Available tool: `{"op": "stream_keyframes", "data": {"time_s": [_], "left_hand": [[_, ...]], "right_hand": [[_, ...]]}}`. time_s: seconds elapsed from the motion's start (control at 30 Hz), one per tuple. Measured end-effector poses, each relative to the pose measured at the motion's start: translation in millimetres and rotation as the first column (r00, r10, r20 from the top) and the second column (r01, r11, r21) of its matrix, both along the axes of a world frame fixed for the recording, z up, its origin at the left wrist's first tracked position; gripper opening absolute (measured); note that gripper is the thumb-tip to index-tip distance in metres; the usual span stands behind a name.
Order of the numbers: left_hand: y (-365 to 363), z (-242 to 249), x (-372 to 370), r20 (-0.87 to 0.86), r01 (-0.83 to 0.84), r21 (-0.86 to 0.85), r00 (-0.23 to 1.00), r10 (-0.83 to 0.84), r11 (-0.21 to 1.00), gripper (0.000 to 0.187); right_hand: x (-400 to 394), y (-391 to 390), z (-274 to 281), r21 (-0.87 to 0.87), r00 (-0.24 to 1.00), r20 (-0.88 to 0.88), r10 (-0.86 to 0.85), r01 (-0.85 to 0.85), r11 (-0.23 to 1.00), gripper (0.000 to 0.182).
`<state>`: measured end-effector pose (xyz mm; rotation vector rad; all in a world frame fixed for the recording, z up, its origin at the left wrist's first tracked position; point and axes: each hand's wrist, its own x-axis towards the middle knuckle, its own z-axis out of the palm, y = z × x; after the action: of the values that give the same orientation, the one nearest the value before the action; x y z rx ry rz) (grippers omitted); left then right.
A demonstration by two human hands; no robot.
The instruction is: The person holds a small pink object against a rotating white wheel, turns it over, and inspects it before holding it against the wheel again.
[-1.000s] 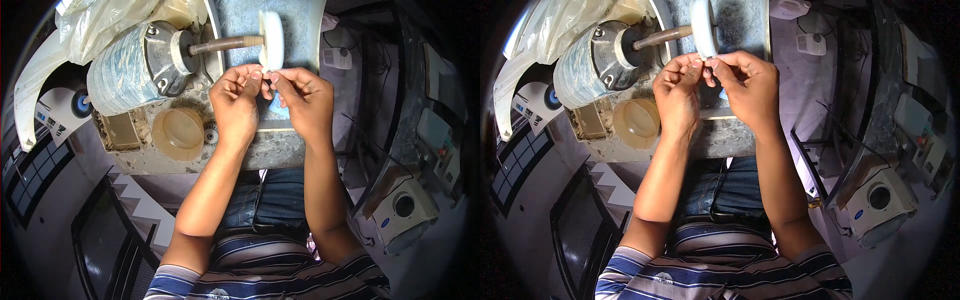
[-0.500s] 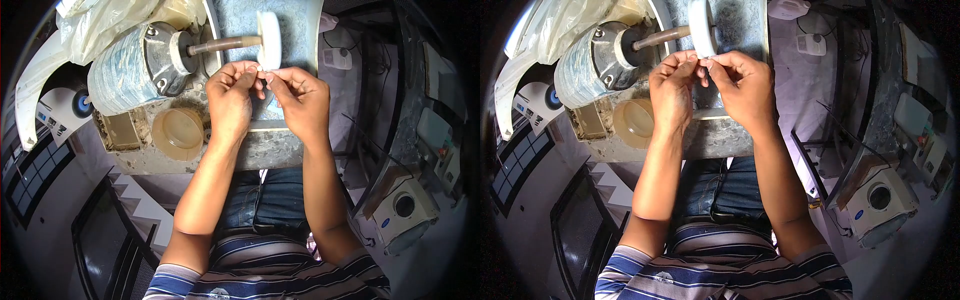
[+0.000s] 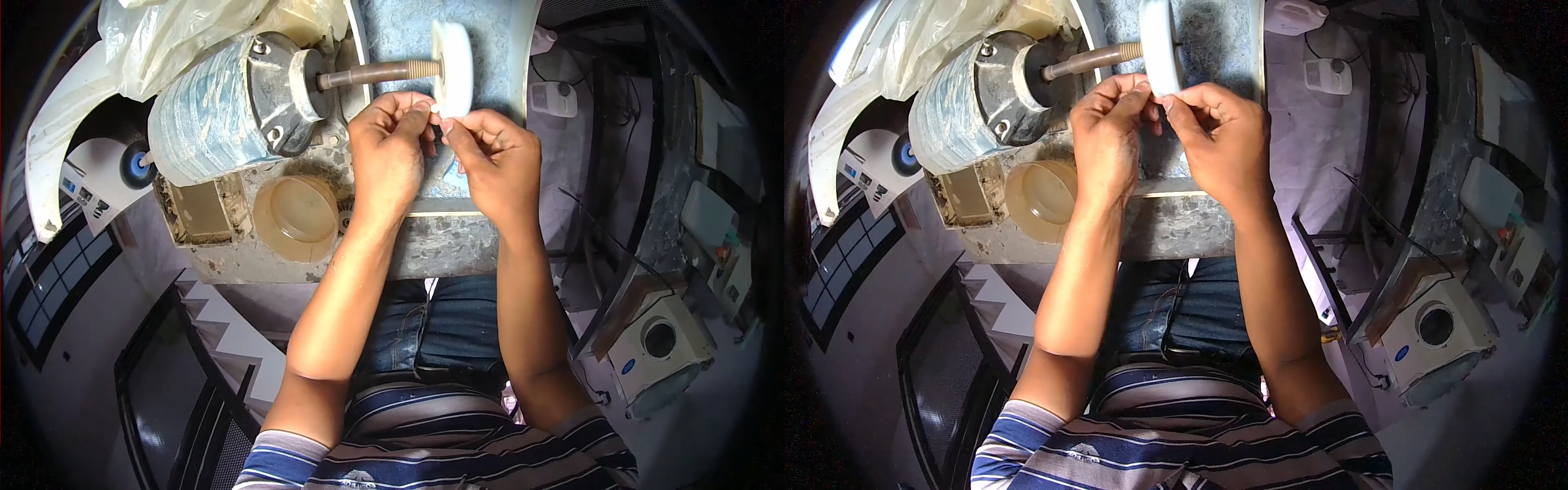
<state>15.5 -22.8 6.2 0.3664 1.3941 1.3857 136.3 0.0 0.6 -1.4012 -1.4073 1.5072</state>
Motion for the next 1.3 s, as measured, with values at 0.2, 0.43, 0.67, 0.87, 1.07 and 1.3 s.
{"op": "stream_keyframes", "data": {"time_s": [0.2,0.43,0.67,0.87,1.07,1.3], "left_hand": [[-11.1,-1.3,6.7,-0.033,-0.002,0.114,0.999,0.006,0.993,0.007],[-12.3,-4.5,15.7,0.0,-0.09,0.105,0.996,0.09,0.99,0.007],[-16.4,-1.1,14.8,0.184,-0.122,0.087,0.977,0.105,0.989,0.011],[-17.3,3.9,15.6,0.244,-0.15,0.061,0.961,0.131,0.987,0.011],[-17.9,8.1,23.3,0.301,-0.179,0.029,0.94,0.163,0.983,0.011],[-21.3,17.4,19.8,0.266,-0.183,0.004,0.948,0.175,0.983,0.011]], "right_hand": [[1.0,-3.2,16.7,-0.036,0.994,-0.106,-0.034,0.03,0.999,0.007],[0.3,-1.4,16.4,0.003,0.997,-0.081,-0.022,0.022,1.0,0.007],[2.2,0.9,24.9,-0.009,0.996,-0.09,0.001,-0.002,1.0,0.007],[4.2,1.5,23.0,-0.026,0.991,-0.136,-0.002,-0.002,1.0,0.008],[5.4,3.3,22.9,-0.045,0.992,-0.121,-0.043,0.038,0.998,0.008],[5.3,6.1,27.5,-0.073,0.997,-0.072,0.03,-0.035,0.997,0.009]]}}
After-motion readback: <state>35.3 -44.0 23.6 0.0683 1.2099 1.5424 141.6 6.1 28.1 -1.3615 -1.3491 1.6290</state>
